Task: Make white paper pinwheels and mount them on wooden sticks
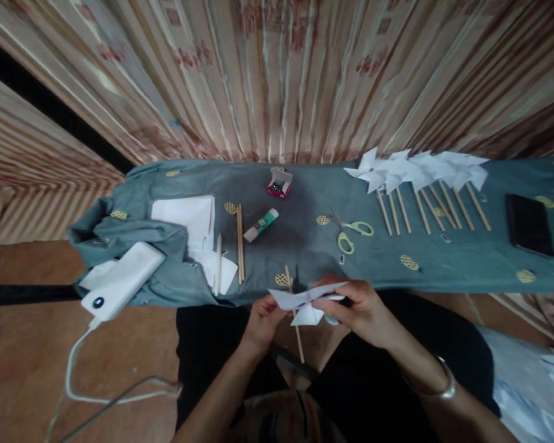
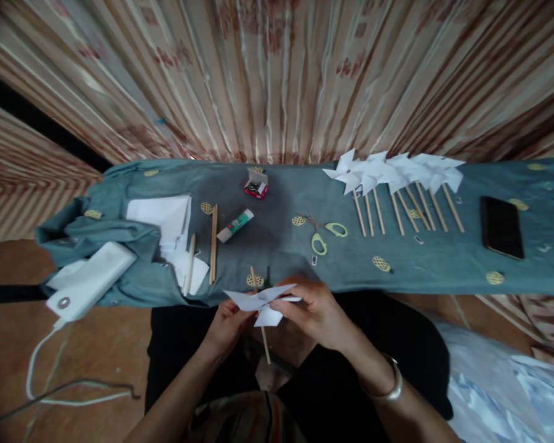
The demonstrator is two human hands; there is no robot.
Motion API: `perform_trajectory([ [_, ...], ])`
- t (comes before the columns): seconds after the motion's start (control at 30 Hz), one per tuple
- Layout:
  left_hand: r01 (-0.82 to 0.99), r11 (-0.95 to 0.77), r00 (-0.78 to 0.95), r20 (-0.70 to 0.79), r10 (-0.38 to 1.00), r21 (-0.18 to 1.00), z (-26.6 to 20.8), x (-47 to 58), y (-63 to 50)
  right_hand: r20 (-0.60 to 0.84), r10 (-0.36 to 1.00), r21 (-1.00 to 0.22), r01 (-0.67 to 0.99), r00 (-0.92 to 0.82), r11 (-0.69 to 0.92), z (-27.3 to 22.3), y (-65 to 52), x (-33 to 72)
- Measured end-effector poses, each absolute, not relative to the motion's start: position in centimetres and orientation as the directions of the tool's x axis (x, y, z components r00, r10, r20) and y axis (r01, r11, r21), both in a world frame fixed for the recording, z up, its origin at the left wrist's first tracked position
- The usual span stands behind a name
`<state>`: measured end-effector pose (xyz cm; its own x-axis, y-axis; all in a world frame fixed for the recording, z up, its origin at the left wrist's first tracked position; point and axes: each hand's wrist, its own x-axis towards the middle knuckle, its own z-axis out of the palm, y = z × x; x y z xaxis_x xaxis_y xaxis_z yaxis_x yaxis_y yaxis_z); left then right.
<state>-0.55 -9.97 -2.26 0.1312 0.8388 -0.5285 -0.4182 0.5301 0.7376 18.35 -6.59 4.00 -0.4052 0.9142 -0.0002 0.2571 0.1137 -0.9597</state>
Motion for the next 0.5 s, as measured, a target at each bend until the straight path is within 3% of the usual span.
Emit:
perform_trajectory([
  [0.23,-0.421,0.615,0.169,-0.608,0.776,0.667,-4.0,0.7,-9.9,0.254,0.822,-0.741,0.443,-0.51,0.505,3.3,-6.8,18.5],
  [0.5,-0.457,0.675,0.214,-0.666,0.715,0.579,-4.9,1.0,-10.3,0.322,0.796,-0.628,0.514,-0.512,0.584,2.1,-6.2,18.1],
])
